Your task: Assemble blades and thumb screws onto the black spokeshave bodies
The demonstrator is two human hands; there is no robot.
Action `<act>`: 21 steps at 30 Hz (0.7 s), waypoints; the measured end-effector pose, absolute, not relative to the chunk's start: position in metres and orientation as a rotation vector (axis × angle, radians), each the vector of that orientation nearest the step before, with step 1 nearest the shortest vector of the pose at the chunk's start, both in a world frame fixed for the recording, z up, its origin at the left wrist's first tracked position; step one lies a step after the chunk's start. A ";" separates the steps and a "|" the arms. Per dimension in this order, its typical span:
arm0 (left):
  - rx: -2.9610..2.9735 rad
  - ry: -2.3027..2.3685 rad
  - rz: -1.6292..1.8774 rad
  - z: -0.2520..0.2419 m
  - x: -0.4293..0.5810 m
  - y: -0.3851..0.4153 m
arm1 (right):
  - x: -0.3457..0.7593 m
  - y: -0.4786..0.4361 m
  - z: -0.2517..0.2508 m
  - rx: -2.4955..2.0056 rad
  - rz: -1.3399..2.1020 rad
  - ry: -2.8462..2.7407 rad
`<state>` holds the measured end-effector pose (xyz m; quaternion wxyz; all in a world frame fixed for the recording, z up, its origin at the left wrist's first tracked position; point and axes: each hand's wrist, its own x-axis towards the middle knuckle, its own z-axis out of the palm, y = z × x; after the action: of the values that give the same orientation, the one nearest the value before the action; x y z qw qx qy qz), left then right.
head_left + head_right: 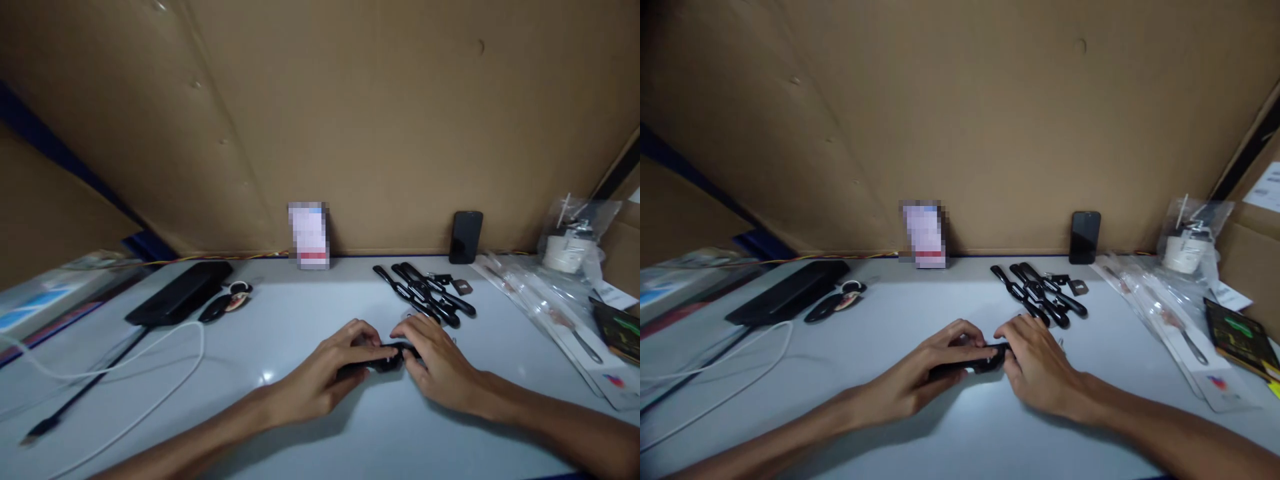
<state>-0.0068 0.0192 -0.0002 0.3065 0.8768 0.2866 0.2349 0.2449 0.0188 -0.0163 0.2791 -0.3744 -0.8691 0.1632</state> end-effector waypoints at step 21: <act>2.358 0.951 0.764 -0.015 -0.007 0.016 | 0.238 0.010 -0.009 -0.733 -0.013 -2.556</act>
<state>-0.0071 0.0163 -0.0153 0.2408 0.8620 0.3478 0.2793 0.2378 0.0102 -0.0086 0.2389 -0.2677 -0.9334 -0.0046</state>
